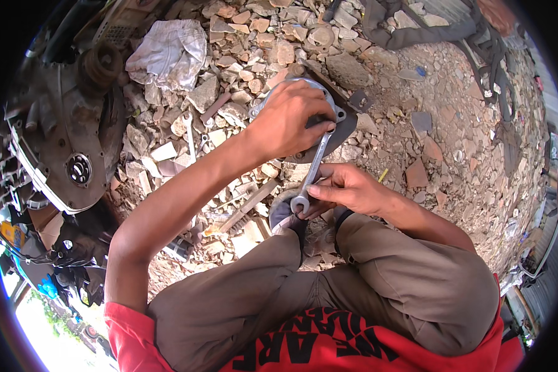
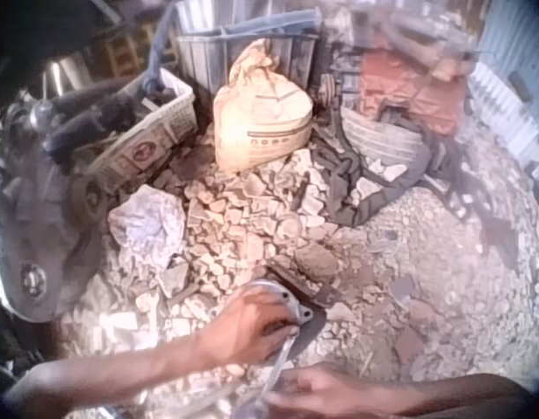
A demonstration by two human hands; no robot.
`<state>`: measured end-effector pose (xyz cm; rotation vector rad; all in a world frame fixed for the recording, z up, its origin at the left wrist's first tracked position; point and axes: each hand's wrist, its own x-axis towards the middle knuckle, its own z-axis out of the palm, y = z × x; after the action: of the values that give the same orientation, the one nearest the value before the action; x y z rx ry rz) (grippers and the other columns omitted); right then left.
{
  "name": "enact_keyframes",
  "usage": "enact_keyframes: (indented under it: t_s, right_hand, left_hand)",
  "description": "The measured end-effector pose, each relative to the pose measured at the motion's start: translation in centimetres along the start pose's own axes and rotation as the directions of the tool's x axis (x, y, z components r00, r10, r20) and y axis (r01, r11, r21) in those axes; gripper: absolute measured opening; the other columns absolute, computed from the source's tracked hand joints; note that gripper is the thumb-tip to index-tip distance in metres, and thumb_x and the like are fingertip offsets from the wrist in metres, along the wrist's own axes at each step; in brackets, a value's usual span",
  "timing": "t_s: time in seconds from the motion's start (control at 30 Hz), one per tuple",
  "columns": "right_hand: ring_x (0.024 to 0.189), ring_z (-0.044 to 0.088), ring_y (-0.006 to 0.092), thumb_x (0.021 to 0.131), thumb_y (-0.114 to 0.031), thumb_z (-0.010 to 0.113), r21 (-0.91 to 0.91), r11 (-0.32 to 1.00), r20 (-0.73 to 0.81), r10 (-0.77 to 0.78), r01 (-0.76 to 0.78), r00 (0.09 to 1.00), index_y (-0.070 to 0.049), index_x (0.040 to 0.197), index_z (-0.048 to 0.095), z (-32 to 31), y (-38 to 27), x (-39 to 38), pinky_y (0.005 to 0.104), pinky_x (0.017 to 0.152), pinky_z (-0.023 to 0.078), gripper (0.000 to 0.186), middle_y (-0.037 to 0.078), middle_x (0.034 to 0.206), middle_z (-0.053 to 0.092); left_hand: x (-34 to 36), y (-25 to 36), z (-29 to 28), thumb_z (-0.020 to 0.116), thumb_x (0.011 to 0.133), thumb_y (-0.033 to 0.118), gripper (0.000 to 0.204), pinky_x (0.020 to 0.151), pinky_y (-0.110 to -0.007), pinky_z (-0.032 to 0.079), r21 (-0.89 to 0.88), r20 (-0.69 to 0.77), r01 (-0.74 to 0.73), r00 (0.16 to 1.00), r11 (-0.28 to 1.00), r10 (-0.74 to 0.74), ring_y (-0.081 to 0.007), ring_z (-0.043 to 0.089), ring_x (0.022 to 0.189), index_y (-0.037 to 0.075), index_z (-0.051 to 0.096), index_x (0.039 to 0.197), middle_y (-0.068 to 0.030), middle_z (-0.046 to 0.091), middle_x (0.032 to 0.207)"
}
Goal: The person is sitting on the ground and using a wrench to tighten bolts on a circular metal part. The person holds the part with one hand and turns the wrench with the other, working on different bolts around the perimeter.
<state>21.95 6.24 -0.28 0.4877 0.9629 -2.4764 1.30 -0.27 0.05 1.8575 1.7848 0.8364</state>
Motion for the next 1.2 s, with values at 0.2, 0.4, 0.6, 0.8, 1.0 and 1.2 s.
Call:
enact_keyframes:
  t_s: [0.2,0.4,0.6,0.8,1.0,1.2]
  right_hand:
    - [0.097,0.071,0.0211,0.107,-0.022,0.051,-0.014,1.0,-0.135,-0.025,0.023,0.991,0.002,0.126,0.054,0.1,1.6,1.1,0.0353,0.086,0.058,0.031,0.012,0.103,0.07]
    - [0.093,0.07,0.02,0.108,-0.034,0.047,0.268,0.955,-0.014,-0.125,0.124,0.992,0.0,0.126,0.059,-1.9,2.1,0.2,0.0361,0.086,0.056,0.041,0.011,0.104,0.071]
    - [0.075,0.067,0.0212,0.105,-0.032,0.051,0.13,0.976,-0.242,-0.14,0.175,0.96,0.009,0.112,0.065,-10.5,-2.1,-3.2,0.0348,0.078,0.055,0.043,0.012,0.081,0.068]
    - [0.078,0.061,0.0158,0.101,-0.019,0.061,-0.243,0.954,-0.336,-0.255,0.178,0.907,0.008,0.113,0.065,-10.5,-7.0,-5.4,0.0328,0.075,0.052,0.03,0.008,0.09,0.064]
    - [0.084,0.063,0.0165,0.102,-0.018,0.058,-0.227,0.92,-0.256,-0.372,0.318,0.892,0.006,0.117,0.063,-9.5,-6.4,-6.2,0.0328,0.079,0.052,0.029,0.009,0.091,0.065]
    - [0.096,0.067,0.0216,0.101,-0.014,0.056,-0.104,0.957,-0.182,-0.285,0.27,0.941,0.004,0.13,0.055,-8.7,-1.9,-5.5,0.0348,0.084,0.052,0.034,0.018,0.106,0.07]
  left_hand:
    - [0.1,-0.1,-0.1,0.076,0.084,0.019,0.016,0.089,-0.043,0.044,-0.016,0.035,0.014,0.999,1.0,-0.014,-0.0285,0.061,0.097,0.006,0.075,0.095,-0.0091,0.068,0.089]
    - [-0.1,-0.1,0.0,0.075,0.085,0.019,0.017,0.092,-0.044,0.043,-0.003,0.044,0.024,0.999,1.0,-0.024,-0.0274,0.061,0.098,0.006,0.075,0.096,-0.009,0.068,0.091]
    - [-0.3,-0.3,0.3,0.076,0.086,0.023,0.021,0.091,-0.043,0.043,-0.009,0.009,-0.032,0.999,0.999,0.032,-0.028,0.06,0.096,0.006,0.074,0.098,-0.0094,0.067,0.091]
    - [-0.8,-0.8,0.4,0.082,0.079,0.027,0.029,0.096,-0.042,0.043,0.009,-0.03,-0.087,0.996,0.996,0.087,-0.0275,0.06,0.099,0.007,0.075,0.099,-0.0087,0.067,0.094]
    - [-1.2,-1.8,0.5,0.086,0.073,0.018,0.033,0.099,-0.043,0.043,-0.15,-0.017,-0.043,0.999,0.988,0.041,-0.0276,0.06,0.103,0.008,0.074,0.102,-0.0082,0.068,0.099]
    - [-1.1,-1.1,0.1,0.085,0.07,0.012,0.04,0.104,-0.043,0.041,-0.181,-0.059,-0.039,0.998,0.983,0.028,-0.0262,0.058,0.111,0.011,0.074,0.108,-0.0061,0.069,0.105]
